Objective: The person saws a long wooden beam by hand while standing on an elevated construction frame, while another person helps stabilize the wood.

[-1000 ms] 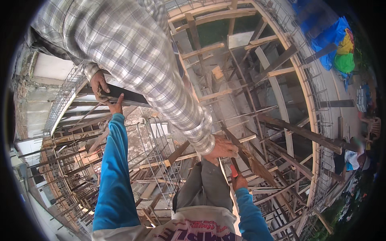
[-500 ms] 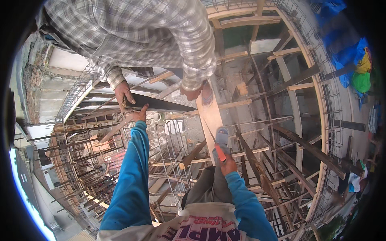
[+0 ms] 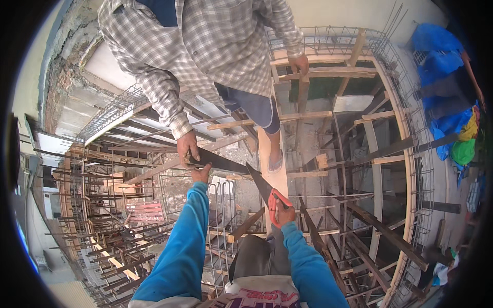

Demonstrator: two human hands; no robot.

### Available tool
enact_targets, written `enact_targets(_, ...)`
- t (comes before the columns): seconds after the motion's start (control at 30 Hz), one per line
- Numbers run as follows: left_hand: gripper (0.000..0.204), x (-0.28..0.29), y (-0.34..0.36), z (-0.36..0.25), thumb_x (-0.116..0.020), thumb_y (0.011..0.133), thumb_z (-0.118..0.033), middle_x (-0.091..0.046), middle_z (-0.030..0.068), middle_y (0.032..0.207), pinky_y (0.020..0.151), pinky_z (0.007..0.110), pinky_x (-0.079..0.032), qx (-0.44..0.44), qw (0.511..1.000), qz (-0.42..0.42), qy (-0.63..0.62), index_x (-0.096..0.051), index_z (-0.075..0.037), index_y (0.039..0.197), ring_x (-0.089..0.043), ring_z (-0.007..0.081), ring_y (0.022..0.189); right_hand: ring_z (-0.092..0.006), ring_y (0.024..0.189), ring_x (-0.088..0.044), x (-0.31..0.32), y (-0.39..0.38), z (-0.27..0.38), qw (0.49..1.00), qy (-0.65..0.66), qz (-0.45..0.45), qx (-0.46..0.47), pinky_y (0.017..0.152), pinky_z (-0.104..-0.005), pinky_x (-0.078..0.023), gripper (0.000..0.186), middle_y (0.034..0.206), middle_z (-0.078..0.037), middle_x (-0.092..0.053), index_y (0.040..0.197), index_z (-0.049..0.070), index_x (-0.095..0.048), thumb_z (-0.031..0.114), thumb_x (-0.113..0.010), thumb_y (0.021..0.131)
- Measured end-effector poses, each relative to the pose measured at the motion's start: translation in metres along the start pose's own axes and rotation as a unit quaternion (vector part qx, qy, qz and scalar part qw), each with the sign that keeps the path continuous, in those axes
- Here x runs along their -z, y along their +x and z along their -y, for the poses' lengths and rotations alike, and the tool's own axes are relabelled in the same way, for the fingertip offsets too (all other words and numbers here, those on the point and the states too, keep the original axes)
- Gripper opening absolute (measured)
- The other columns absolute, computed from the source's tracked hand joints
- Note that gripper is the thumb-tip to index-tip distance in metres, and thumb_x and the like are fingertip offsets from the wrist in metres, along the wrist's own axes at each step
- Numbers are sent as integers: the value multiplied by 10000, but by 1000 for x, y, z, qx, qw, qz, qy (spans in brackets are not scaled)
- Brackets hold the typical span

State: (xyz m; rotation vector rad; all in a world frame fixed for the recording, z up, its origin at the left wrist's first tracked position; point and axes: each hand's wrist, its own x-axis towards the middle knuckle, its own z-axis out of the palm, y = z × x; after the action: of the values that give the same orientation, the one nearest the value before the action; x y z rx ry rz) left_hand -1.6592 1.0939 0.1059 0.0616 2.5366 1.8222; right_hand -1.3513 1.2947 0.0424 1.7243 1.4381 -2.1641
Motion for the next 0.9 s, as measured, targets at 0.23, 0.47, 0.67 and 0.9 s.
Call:
enact_targets(0.23,476,-10,0,6,-773,734,-152,-634,125,1046,870,328,-457,-2,999,-47,22,-554,55,1103,-597,211,934,-140,361,-417,-38,65,0,982,172,31,-74,329,-323,-337,402,507,-11,-443,645,77,-480,340,-711,843)
enact_targets(0.47,571,-6,9,57,-794,751,-306,-592,174,1081,878,372,-431,-79,989,-66,111,-554,63,1115,-560,257,942,-139,383,-428,-58,135,-9,981,169,75,-64,344,-330,-359,361,515,1,-417,728,73,-507,347,-713,842)
enact_targets(0.67,626,-25,38,132,-763,773,-257,-562,150,1130,902,362,-455,-212,959,-145,-116,-471,47,1236,-574,251,954,-125,414,-425,-100,213,-95,959,245,114,-89,366,-311,-367,352,535,21,-392,803,87,-534,400,-686,859)
enact_targets(0.9,492,-38,46,119,-683,806,-422,-636,97,1005,845,372,-499,-232,941,-110,-222,-599,-26,1087,-618,217,895,-111,457,-403,-160,299,-200,924,323,167,-114,402,-297,-372,336,576,34,-367,916,119,-532,433,-646,883)
